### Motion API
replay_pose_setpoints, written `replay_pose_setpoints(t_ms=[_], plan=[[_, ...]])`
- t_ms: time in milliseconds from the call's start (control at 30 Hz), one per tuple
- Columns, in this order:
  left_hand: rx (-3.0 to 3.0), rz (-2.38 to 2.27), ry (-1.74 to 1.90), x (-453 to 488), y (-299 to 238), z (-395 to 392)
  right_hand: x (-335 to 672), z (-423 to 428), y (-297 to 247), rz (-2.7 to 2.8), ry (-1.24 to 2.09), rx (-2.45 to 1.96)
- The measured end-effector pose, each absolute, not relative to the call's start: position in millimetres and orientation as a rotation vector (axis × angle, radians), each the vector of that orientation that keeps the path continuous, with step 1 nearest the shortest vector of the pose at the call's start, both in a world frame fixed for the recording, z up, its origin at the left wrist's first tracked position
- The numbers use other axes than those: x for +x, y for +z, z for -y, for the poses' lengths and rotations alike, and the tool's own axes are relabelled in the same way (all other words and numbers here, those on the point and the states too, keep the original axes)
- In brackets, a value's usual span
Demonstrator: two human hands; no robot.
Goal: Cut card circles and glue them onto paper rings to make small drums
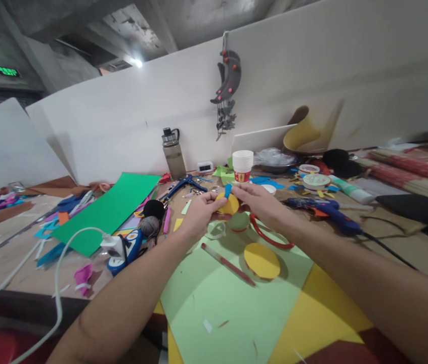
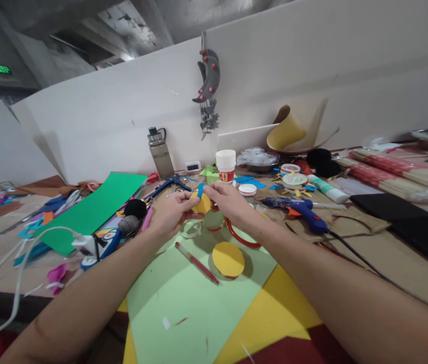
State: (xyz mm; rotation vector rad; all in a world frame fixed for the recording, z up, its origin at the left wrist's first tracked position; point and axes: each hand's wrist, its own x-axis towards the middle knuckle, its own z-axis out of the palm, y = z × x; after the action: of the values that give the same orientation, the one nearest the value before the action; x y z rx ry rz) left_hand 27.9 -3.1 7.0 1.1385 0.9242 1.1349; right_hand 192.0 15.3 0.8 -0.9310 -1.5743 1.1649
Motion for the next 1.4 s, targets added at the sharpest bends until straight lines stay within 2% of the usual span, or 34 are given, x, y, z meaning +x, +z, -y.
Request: replay_pose_setpoints(t_ms=[67,200,567,733,867,1000,1100,1233,1400], plan=[[1.108,-0.837,1.111,25.8,6.8,0.9,192.8,-18.1,-1.0,1.442,1.3,-0.838],[1.042,-0.619,0.989,22.5,5.8,-2.7,192.9,-20.7,-1.2,1.495,1.352,-0.776],[0.928,-0.608,0.882,19.1,12.3,1.0,193.5,-17.8,0.0,1.642,1.227,-0.809],[1.065,-0.758,0.846,15.1,-1.2,-9.9,195.1,-20.8,0.4,1.71,1.094,-0.916],[1.221,-1.046,0.981,8.0,-4.1,-19.5,197.1,-24.9,-3.9,1.765,0.971,-1.058],[1.675,-1.343,0.93,-7.1,8.9,-24.1,198.0,-25.0,-4.7,1.816,0.891,-1.132],[2.005,-1.548,0.732,-19.3,22.4,-23.0,197.2,-22.1,-2.3,1.83,0.819,-1.172],[2.089,-1.6,0.289,-25.8,33.5,-17.5,194.1,-14.7,-0.4,1.849,0.788,-1.197],[2.124,-1.625,0.144,-20.3,29.1,-13.0,189.2,-7.8,-0.8,1.89,0.794,-1.194]])
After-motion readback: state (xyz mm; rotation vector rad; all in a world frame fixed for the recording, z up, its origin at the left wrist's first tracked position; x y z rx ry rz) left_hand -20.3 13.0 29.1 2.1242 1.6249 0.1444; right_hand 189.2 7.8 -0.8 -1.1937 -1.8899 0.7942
